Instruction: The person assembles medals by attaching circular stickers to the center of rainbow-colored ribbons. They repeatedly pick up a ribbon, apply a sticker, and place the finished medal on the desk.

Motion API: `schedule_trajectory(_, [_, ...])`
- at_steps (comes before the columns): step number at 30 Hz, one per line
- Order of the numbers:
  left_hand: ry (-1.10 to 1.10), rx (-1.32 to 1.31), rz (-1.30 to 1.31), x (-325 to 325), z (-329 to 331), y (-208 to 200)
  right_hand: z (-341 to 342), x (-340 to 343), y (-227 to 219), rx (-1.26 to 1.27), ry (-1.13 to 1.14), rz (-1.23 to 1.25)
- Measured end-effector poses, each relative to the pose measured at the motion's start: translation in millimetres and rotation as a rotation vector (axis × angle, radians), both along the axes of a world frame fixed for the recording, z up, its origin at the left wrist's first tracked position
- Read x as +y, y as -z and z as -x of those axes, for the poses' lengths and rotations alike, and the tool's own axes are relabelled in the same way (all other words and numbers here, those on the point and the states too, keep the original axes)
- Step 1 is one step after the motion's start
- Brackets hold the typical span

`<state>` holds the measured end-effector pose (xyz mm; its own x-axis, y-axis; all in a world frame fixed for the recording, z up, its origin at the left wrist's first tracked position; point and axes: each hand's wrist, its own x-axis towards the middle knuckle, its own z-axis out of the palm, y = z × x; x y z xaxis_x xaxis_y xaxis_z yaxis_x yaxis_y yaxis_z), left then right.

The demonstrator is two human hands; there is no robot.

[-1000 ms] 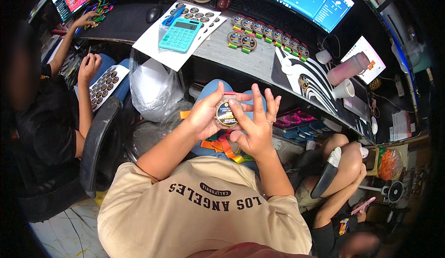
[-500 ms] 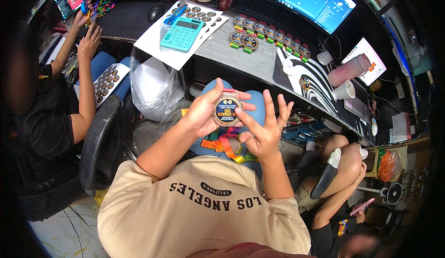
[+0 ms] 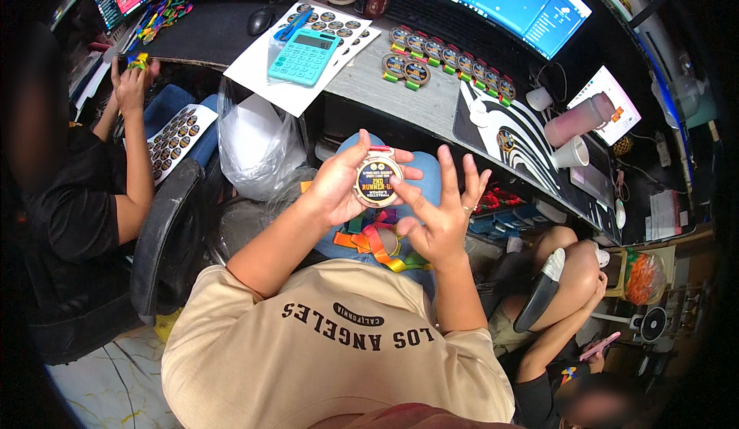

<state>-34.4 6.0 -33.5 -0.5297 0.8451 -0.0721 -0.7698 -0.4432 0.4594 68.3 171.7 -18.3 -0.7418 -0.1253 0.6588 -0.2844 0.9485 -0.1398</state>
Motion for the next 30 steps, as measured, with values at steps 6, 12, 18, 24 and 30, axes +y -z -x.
schedule_trajectory(6, [0.026,-0.183,-0.040,8.0,-4.3,6.9,5.2,-22.6,7.8,-0.070,-0.046,0.025])
schedule_trajectory(12, [-0.023,-0.046,0.025,1.5,-1.6,1.9,-0.7,-7.3,16.9,0.059,-0.241,0.103])
schedule_trajectory(18, [0.080,0.060,0.095,-2.2,2.0,-5.7,9.1,18.4,26.7,-0.542,-0.366,1.267])
schedule_trajectory(24, [0.162,0.377,0.206,-7.2,-10.5,-11.9,33.8,10.3,29.0,-1.128,-1.113,1.798])
schedule_trajectory(30, [0.203,0.738,0.173,-11.2,-26.4,-4.2,47.8,-5.1,-34.3,-0.880,-0.773,1.686])
